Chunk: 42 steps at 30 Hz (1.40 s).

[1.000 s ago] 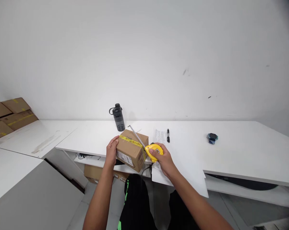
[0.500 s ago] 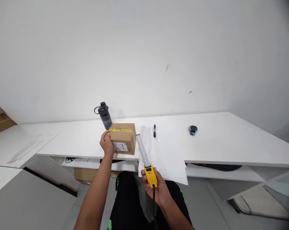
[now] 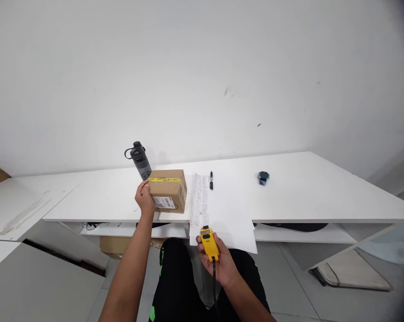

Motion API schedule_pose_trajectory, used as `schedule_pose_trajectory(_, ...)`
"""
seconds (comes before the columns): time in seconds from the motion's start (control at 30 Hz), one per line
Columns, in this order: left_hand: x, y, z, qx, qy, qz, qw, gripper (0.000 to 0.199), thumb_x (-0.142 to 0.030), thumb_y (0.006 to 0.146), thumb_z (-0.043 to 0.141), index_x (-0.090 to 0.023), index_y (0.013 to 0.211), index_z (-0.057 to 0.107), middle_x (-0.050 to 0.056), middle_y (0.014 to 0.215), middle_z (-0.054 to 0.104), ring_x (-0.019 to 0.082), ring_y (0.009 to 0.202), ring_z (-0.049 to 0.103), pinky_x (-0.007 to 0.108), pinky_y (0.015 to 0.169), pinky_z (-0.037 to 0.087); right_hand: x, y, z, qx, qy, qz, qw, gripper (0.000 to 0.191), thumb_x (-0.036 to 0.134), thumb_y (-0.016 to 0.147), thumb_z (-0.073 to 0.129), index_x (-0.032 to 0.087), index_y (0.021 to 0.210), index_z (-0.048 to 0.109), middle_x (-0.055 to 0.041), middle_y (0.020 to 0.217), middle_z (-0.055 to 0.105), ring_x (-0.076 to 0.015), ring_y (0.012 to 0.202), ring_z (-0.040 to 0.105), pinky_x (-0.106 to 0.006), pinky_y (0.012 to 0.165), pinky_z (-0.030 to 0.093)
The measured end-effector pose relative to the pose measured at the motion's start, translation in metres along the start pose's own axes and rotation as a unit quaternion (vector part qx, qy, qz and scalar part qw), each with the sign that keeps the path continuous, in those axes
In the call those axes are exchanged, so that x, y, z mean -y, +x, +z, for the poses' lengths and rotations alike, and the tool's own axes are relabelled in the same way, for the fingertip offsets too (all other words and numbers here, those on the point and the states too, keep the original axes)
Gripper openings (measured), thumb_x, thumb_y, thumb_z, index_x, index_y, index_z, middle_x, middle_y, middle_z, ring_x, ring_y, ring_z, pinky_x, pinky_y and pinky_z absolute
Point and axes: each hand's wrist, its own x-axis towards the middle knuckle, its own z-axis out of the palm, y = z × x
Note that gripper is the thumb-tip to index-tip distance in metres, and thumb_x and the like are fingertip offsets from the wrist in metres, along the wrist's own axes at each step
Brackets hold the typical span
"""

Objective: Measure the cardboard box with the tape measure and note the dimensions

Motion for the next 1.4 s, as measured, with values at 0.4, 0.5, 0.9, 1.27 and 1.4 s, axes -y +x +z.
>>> schedule_pose_trajectory(0.4, -0.004, -0.004, 0.001, -0.005, 0.006, -0.002, 1.0, 0.029, -0.03, 0.077, 0.053, -0.018, 0.095, 0.072, 0.007, 0.104, 0.071, 0.022, 0.1, 0.062, 0.032, 0.09, 0.046, -0.008, -0.002, 0.003, -0.025, 0.047, 0.009, 0.999, 0.041, 0.04, 0.067, 0.086, 0.019, 0.095, 0.064, -0.0018, 0.087, 0.069, -0.0101, 0.069, 0.066, -0.017, 0.053, 0.049)
schedule_pose_trajectory(0.5, -0.003, -0.004, 0.002, -0.009, -0.004, -0.006, 1.0, 0.028, -0.03, 0.077, 0.053, -0.018, 0.093, 0.072, 0.007, 0.103, 0.071, 0.022, 0.098, 0.062, 0.032, 0.089, 0.047, -0.01, -0.002, 0.001, -0.031, 0.065, 0.024, 0.997, 0.04, 0.042, 0.068, 0.085, 0.018, 0.094, 0.066, -0.0021, 0.083, 0.069, -0.0097, 0.066, 0.065, -0.018, 0.054, 0.049)
schedule_pose_trajectory(0.9, 0.0, 0.036, 0.077, 0.034, -0.057, -0.109, 0.992, 0.035, -0.028, 0.082, 0.054, -0.018, 0.114, 0.064, 0.009, 0.117, 0.065, 0.021, 0.104, 0.062, 0.031, 0.09, 0.049, -0.003, -0.045, -0.01, -0.073, -0.043, -0.108, 0.991, 0.047, 0.042, 0.064, 0.088, 0.025, 0.104, 0.068, -0.0003, 0.079, 0.067, -0.0105, 0.059, 0.058, -0.025, 0.06, 0.051)
schedule_pose_trajectory(1.27, -0.029, -0.146, 0.023, 0.337, -0.12, -0.024, 0.933, 0.064, -0.058, 0.089, 0.051, -0.026, 0.143, 0.038, 0.012, 0.156, 0.033, 0.027, 0.146, 0.029, 0.043, 0.119, 0.024, 0.034, -0.058, 0.015, -0.151, -0.299, -0.25, 0.908, 0.065, 0.052, 0.068, 0.081, 0.025, 0.12, 0.053, -0.0053, 0.089, 0.067, -0.0178, 0.066, 0.062, -0.032, 0.06, 0.05)
schedule_pose_trajectory(1.4, -0.061, -0.165, 0.031, 0.581, -0.201, -0.112, 0.781, 0.07, -0.064, 0.082, 0.058, -0.023, 0.137, 0.049, 0.015, 0.143, 0.051, 0.03, 0.129, 0.051, 0.043, 0.105, 0.044, 0.069, -0.013, 0.042, -0.132, -0.462, -0.344, 0.807, 0.071, 0.052, 0.068, 0.081, 0.03, 0.125, 0.045, -0.0057, 0.105, 0.065, -0.0196, 0.079, 0.064, -0.032, 0.066, 0.052)
